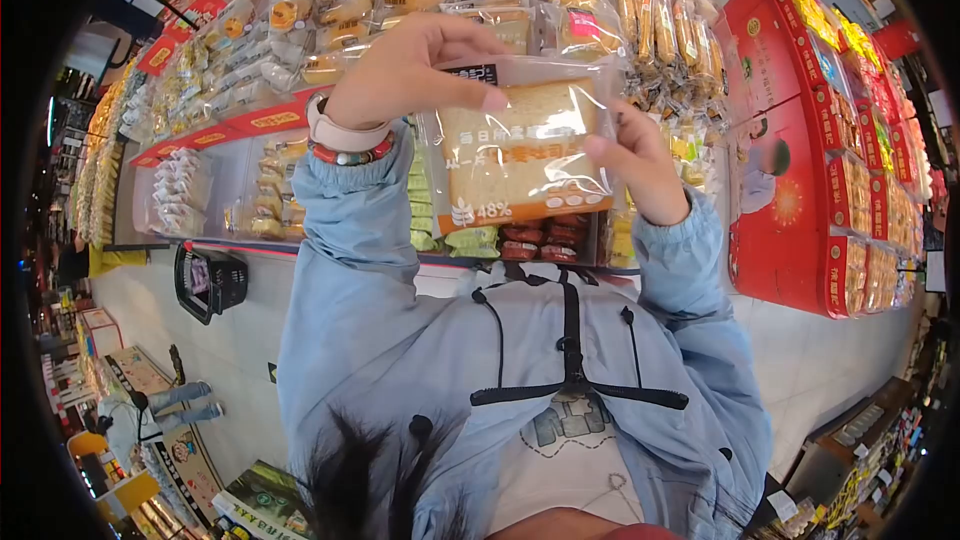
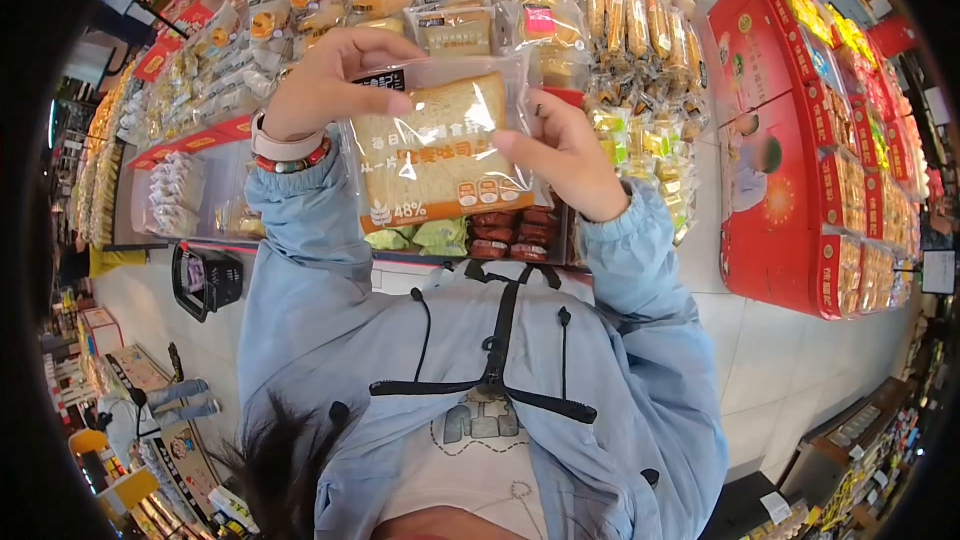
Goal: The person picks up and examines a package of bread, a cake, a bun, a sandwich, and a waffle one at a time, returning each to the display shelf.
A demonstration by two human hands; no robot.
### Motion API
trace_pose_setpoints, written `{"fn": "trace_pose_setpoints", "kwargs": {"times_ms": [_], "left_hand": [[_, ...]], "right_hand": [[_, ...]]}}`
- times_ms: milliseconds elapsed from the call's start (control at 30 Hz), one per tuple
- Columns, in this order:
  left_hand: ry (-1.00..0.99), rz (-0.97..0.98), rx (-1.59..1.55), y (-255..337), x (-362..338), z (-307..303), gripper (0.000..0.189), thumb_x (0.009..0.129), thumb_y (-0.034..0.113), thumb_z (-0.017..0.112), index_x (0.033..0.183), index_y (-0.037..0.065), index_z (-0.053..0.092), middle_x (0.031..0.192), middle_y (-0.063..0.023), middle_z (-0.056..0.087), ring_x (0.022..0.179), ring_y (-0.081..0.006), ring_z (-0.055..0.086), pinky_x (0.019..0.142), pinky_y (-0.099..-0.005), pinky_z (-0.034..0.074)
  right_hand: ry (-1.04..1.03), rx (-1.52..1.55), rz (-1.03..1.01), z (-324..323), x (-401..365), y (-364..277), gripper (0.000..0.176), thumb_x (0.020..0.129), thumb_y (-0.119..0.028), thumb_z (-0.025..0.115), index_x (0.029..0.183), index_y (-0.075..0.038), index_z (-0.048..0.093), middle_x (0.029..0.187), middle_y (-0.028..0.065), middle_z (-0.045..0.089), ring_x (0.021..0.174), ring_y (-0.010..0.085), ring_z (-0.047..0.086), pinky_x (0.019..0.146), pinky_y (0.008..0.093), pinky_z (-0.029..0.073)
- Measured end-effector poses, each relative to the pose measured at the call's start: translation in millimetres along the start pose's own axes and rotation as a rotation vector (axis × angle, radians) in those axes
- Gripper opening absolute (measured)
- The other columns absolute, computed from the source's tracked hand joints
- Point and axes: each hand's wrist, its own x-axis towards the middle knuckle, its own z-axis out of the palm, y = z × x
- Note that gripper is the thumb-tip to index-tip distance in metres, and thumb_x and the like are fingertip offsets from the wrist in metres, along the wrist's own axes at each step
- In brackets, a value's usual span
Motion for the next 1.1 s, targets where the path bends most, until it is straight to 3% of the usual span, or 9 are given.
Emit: {"fn": "trace_pose_setpoints", "kwargs": {"times_ms": [67, 167, 300, 467, 667, 767, 800, 867, 1100], "left_hand": [[0.195, 0.149, -0.140, 5, -6, 9, 0.067, 0.079, 0.037, 0.060, 0.128, -0.001, 0.035, 0.114, -0.0170, 0.054, 0.099, -0.0174, 0.056, 0.084, -0.0266, 0.044], [0.489, 0.364, -0.665, -5, -38, 67, 0.055, 0.083, 0.036, 0.055, 0.123, 0.000, 0.041, 0.105, -0.0083, 0.058, 0.091, -0.0128, 0.058, 0.076, -0.0235, 0.045], [0.688, 0.131, -0.647, -10, -55, 121, 0.064, 0.084, 0.041, 0.049, 0.130, 0.000, 0.032, 0.119, -0.0143, 0.051, 0.108, -0.0203, 0.051, 0.089, -0.0291, 0.040], [0.668, 0.159, -0.916, -8, -77, 150, 0.066, 0.084, 0.023, 0.050, 0.138, 0.003, 0.018, 0.130, -0.0133, 0.039, 0.118, -0.0206, 0.041, 0.098, -0.0324, 0.033], [0.591, 0.165, -1.131, 16, -84, 154, 0.056, 0.086, 0.018, 0.045, 0.135, 0.000, 0.023, 0.128, -0.0131, 0.041, 0.116, -0.0210, 0.044, 0.097, -0.0323, 0.035], [0.704, 0.198, -1.073, 20, -83, 166, 0.053, 0.086, 0.018, 0.045, 0.133, 0.000, 0.026, 0.126, -0.0135, 0.042, 0.113, -0.0207, 0.047, 0.094, -0.0318, 0.038], [0.730, 0.224, -1.094, 23, -82, 168, 0.054, 0.086, 0.018, 0.046, 0.133, 0.000, 0.026, 0.126, -0.0143, 0.042, 0.112, -0.0211, 0.048, 0.094, -0.0324, 0.038], [0.745, 0.225, -1.059, 26, -86, 173, 0.056, 0.085, 0.019, 0.047, 0.133, 0.000, 0.025, 0.125, -0.0147, 0.042, 0.113, -0.0216, 0.046, 0.094, -0.0328, 0.038], [0.750, 0.286, -0.913, 14, -90, 187, 0.077, 0.077, 0.028, 0.056, 0.136, -0.002, 0.015, 0.131, -0.0159, 0.035, 0.119, -0.0245, 0.040, 0.099, -0.0344, 0.032]], "right_hand": [[0.168, 0.089, -0.079, 3, -3, 0, 0.044, 0.083, -0.016, 0.058, 0.120, 0.002, 0.043, 0.105, 0.0107, 0.058, 0.095, 0.0154, 0.057, 0.081, 0.0275, 0.046], [0.316, 0.466, -0.097, 30, -46, -10, 0.038, 0.084, -0.015, 0.054, 0.117, 0.002, 0.045, 0.103, 0.0084, 0.058, 0.088, 0.0125, 0.057, 0.075, 0.0253, 0.046], [0.237, 0.400, -0.013, 29, -59, -7, 0.032, 0.085, -0.013, 0.051, 0.113, 0.003, 0.048, 0.097, 0.0079, 0.060, 0.084, 0.0123, 0.058, 0.072, 0.0246, 0.046], [0.299, 0.502, 0.041, 48, -66, -6, 0.028, 0.087, -0.014, 0.049, 0.110, 0.002, 0.049, 0.097, 0.0089, 0.060, 0.085, 0.0130, 0.059, 0.074, 0.0257, 0.047], [0.169, 0.722, -0.016, 38, -74, 4, 0.029, 0.091, -0.017, 0.041, 0.109, 0.003, 0.051, 0.108, 0.0138, 0.058, 0.096, 0.0181, 0.058, 0.082, 0.0318, 0.048], [0.347, 0.421, -0.249, 49, -82, 11, 0.030, 0.093, -0.016, 0.038, 0.112, 0.005, 0.050, 0.112, 0.0153, 0.055, 0.099, 0.0199, 0.057, 0.084, 0.0318, 0.047], [0.183, 0.628, -0.181, 44, -83, 5, 0.032, 0.093, -0.013, 0.035, 0.117, 0.006, 0.045, 0.114, 0.0162, 0.053, 0.102, 0.0208, 0.055, 0.086, 0.0311, 0.046], [0.174, 0.548, -0.307, 56, -86, -1, 0.034, 0.094, -0.015, 0.035, 0.119, 0.006, 0.044, 0.113, 0.0155, 0.053, 0.101, 0.0200, 0.055, 0.085, 0.0298, 0.046], [0.295, 0.477, -0.068, 53, -98, -7, 0.046, 0.088, -0.022, 0.047, 0.126, 0.003, 0.039, 0.113, 0.0118, 0.054, 0.099, 0.0166, 0.055, 0.083, 0.0275, 0.044]]}}
